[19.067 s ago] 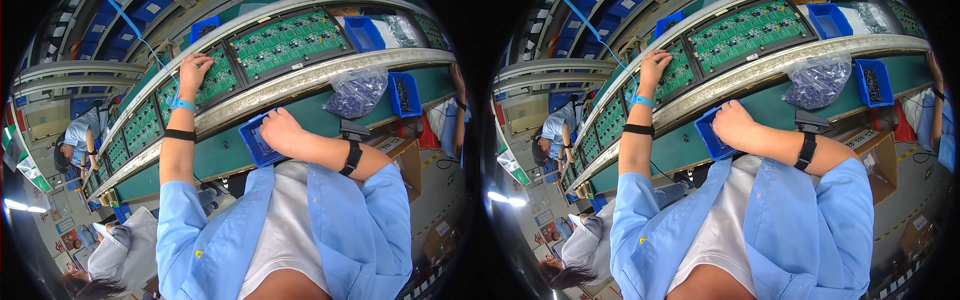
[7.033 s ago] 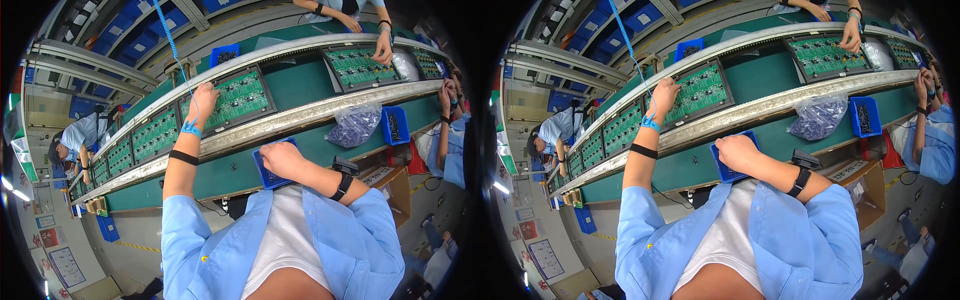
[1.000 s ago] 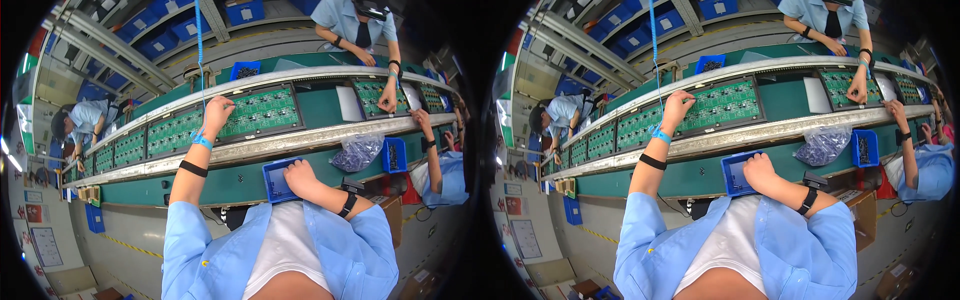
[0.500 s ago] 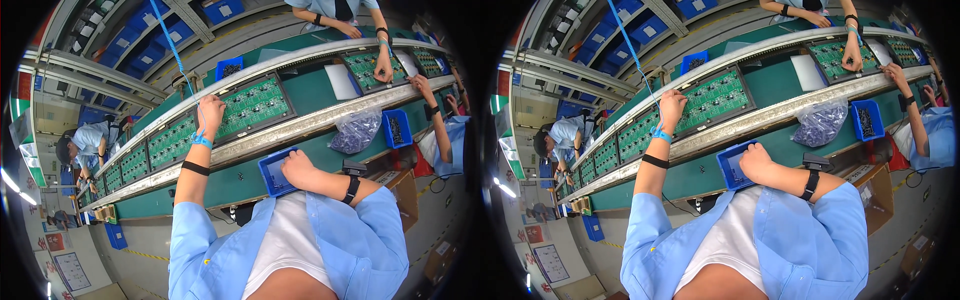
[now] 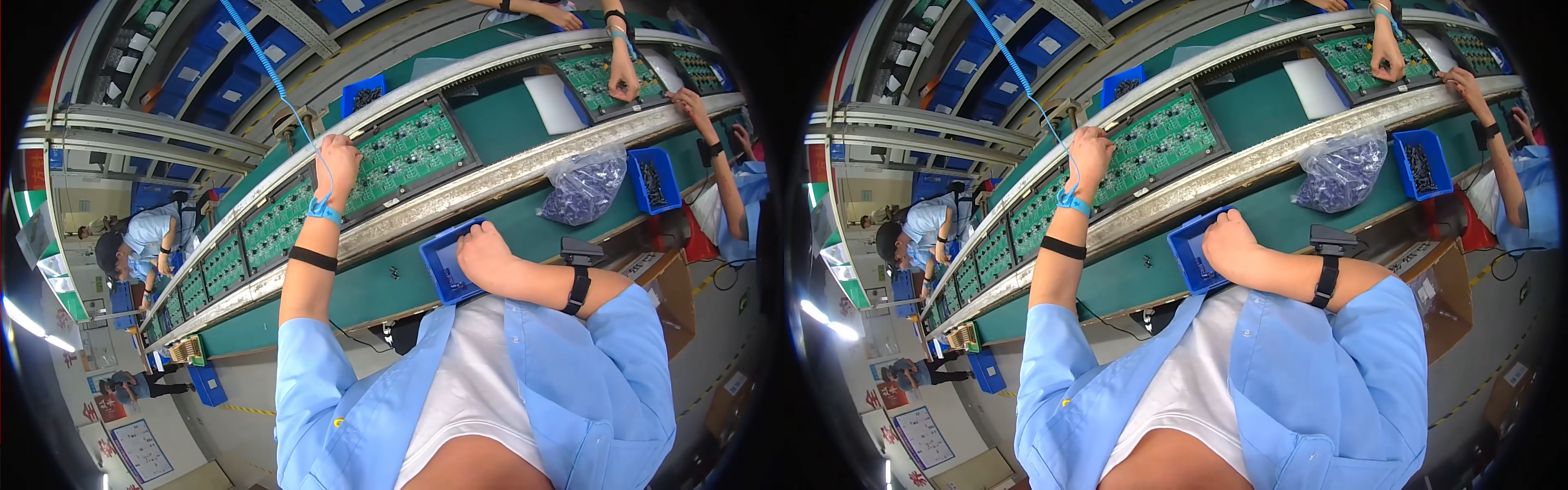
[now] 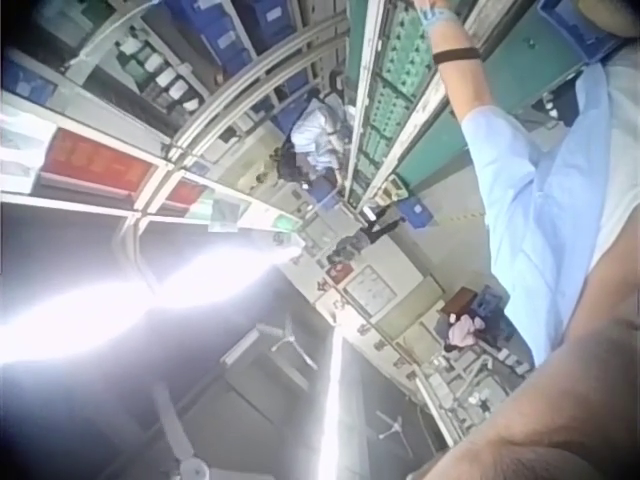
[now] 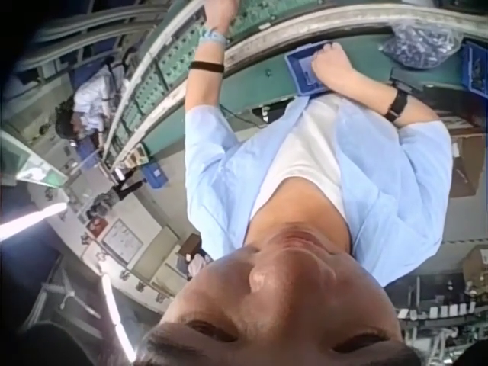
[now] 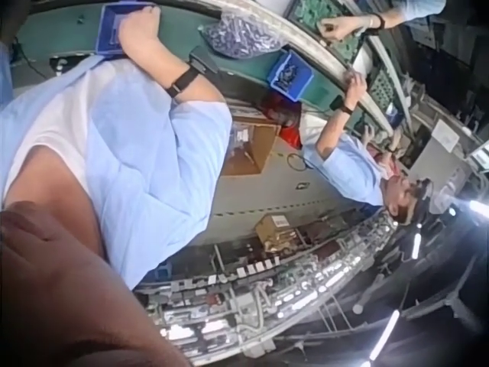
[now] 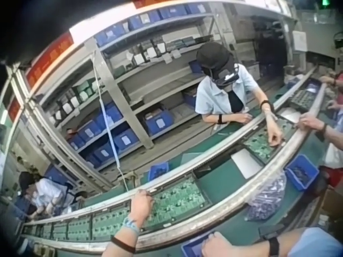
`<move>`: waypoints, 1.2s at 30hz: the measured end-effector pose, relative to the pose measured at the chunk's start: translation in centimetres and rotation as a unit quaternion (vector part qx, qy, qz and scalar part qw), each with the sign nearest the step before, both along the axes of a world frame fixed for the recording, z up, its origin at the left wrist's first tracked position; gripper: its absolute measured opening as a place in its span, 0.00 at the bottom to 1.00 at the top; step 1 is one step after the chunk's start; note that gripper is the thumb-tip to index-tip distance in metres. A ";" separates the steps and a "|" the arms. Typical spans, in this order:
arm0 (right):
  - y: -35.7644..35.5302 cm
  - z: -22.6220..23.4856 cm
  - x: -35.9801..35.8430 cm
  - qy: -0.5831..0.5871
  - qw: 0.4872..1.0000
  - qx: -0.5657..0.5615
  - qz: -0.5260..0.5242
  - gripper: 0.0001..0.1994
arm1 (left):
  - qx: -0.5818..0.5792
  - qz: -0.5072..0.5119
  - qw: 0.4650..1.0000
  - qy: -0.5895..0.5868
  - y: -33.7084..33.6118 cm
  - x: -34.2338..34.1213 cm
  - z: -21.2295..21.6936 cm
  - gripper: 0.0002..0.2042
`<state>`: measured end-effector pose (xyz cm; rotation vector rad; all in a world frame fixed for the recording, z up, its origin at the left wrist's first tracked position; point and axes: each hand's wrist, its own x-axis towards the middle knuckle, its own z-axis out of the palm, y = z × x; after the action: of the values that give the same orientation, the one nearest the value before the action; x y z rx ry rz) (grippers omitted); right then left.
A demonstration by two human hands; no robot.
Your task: The person picks up capacitors from a blue bin and inserts them into a circuit board by hand, repeating this process for several components.
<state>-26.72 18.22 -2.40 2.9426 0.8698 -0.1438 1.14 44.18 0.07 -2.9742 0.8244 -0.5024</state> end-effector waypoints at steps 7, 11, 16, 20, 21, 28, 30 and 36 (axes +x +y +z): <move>0.3 -0.5 1.4 0.010 1.000 0.020 -0.019 0.09 | 0.085 0.007 0.996 0.005 -1.1 1.1 0.6 0.06; 0.5 -1.1 2.0 0.035 0.997 0.058 -0.033 0.08 | 0.100 0.005 0.995 0.007 -0.8 1.6 0.5 0.07; 1.4 -1.6 2.6 0.024 0.993 0.108 -0.032 0.07 | 0.062 0.023 0.998 0.006 0.2 2.1 -0.1 0.06; 0.9 0.1 2.0 -0.018 0.987 0.159 -0.016 0.06 | 0.048 0.043 0.998 0.008 -0.6 1.9 -0.7 0.05; 0.8 0.5 2.0 -0.037 0.983 0.180 -0.011 0.06 | 0.052 0.046 0.998 0.007 -0.7 1.9 -0.7 0.05; -1.1 4.1 4.5 0.052 0.958 0.280 -0.010 0.08 | 0.027 0.053 0.998 -0.015 -3.0 1.2 -1.0 0.07; -2.1 4.5 6.6 0.063 0.947 0.314 -0.004 0.08 | 0.000 0.067 0.998 -0.012 -3.2 0.6 -0.6 0.06; -5.6 4.7 12.7 0.397 0.578 0.704 -0.111 0.07 | -0.216 -0.042 0.975 -0.022 -5.6 -6.4 1.4 0.11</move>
<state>-13.99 12.58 2.28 4.5546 0.8023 -1.6340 -5.21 38.62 1.46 -3.3055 0.9473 -0.8491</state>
